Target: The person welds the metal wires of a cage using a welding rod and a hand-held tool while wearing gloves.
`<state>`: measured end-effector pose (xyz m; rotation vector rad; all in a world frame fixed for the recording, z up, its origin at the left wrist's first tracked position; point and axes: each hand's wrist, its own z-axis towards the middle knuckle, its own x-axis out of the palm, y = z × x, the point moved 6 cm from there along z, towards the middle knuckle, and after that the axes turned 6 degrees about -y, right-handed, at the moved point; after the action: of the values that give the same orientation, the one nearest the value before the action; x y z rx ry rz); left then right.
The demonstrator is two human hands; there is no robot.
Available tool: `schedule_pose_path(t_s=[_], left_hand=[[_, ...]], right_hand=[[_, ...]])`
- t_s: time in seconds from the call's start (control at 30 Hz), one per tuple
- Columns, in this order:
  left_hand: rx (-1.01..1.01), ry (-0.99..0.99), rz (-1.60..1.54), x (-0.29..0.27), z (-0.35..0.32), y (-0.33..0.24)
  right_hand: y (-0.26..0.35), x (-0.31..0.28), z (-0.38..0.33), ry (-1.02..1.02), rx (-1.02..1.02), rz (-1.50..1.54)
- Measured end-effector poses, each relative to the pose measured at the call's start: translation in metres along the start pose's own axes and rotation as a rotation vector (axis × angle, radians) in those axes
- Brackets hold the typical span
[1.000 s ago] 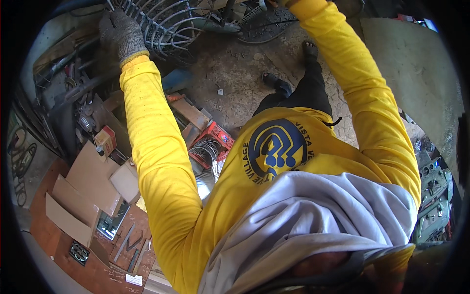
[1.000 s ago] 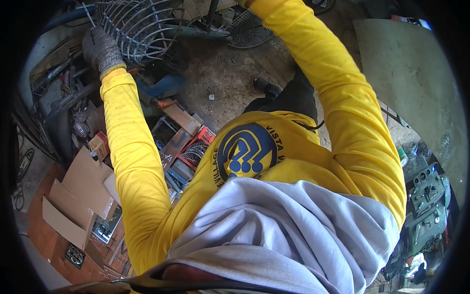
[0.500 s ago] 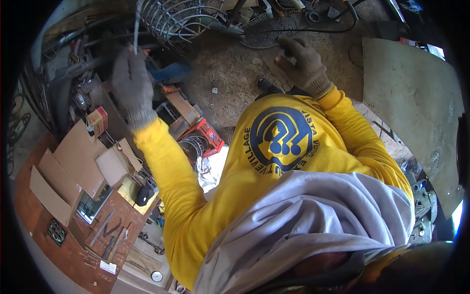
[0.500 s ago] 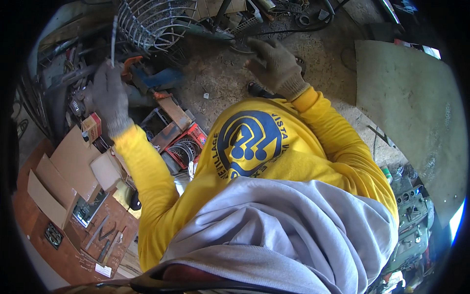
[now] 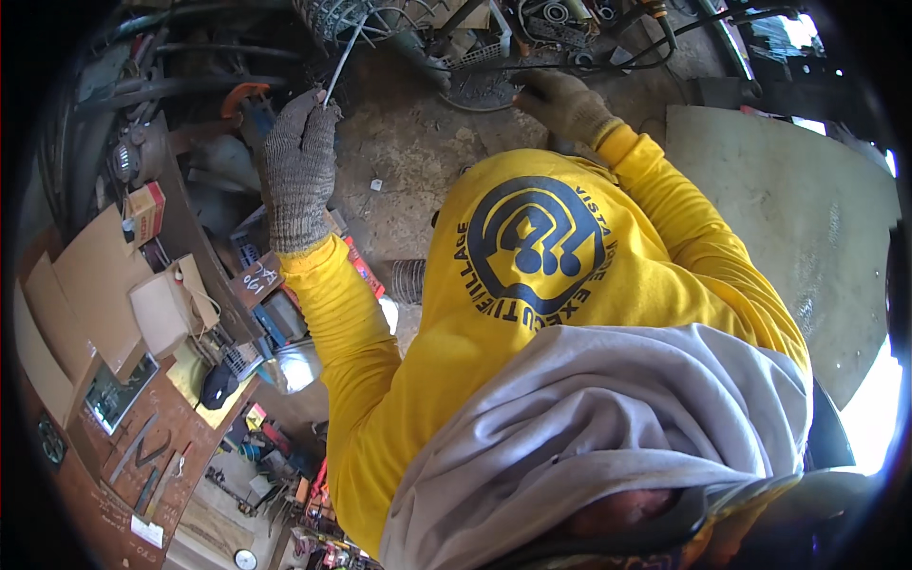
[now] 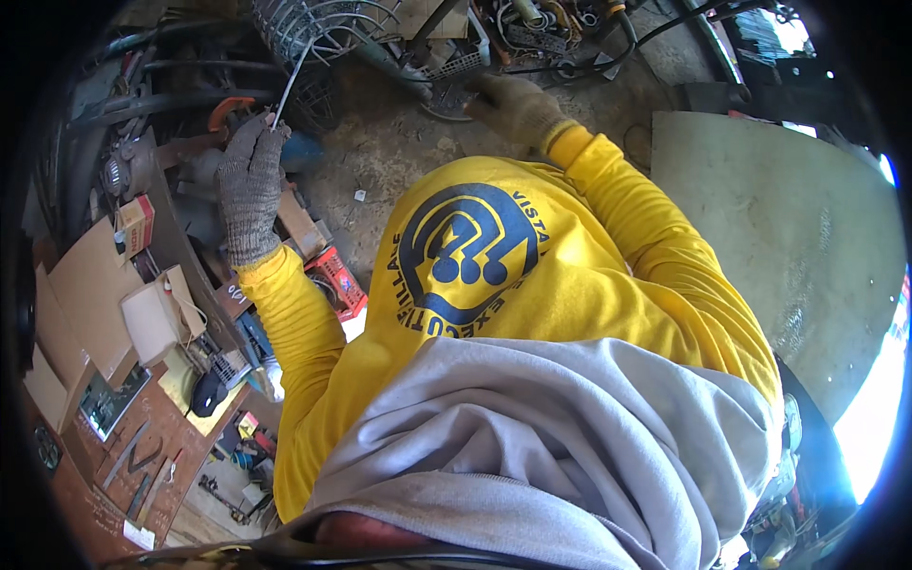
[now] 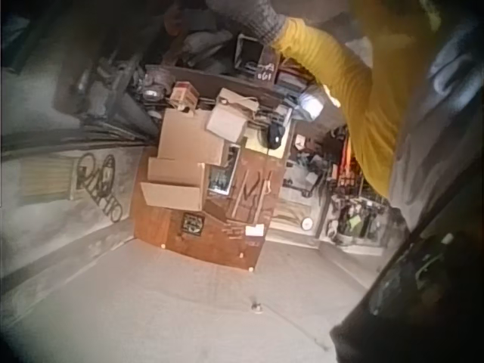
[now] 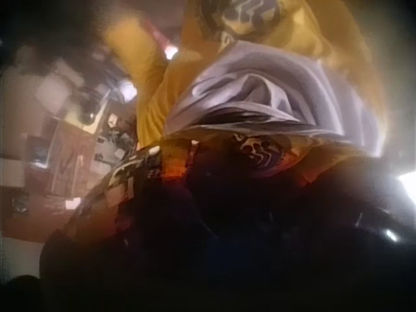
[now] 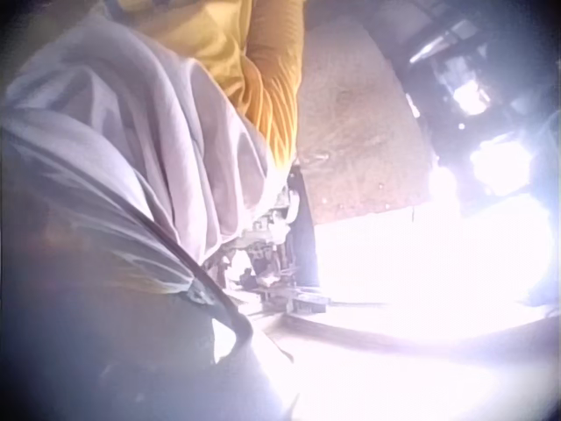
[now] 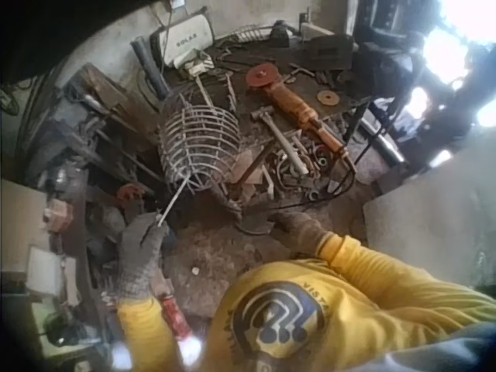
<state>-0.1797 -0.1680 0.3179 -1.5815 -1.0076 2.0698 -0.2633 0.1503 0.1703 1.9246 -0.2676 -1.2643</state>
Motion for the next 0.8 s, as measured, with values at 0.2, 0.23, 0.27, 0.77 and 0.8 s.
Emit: schedule_pose_path(t_s=[0.2, 0.23, 0.27, 0.77, 0.8], left_hand=[[-0.034, 0.066, 0.017, 0.005, 0.004, -0.011], [-0.021, 0.077, 0.044, 0.006, 0.008, -0.015], [0.108, 0.078, 0.108, 0.005, 0.014, -0.023], [0.395, 0.135, 0.599, 0.029, 0.028, -0.088], [0.333, 0.134, 0.565, 0.027, 0.026, -0.093]], right_hand=[[-0.007, 0.036, -0.021, 0.119, 0.132, -0.055], [-0.007, 0.039, -0.025, 0.126, 0.162, -0.068], [-0.01, 0.044, -0.027, 0.117, 0.163, -0.056], [-0.052, 0.043, -0.036, 0.166, 0.238, 0.106], [-0.061, 0.04, -0.034, 0.177, 0.245, 0.098]])
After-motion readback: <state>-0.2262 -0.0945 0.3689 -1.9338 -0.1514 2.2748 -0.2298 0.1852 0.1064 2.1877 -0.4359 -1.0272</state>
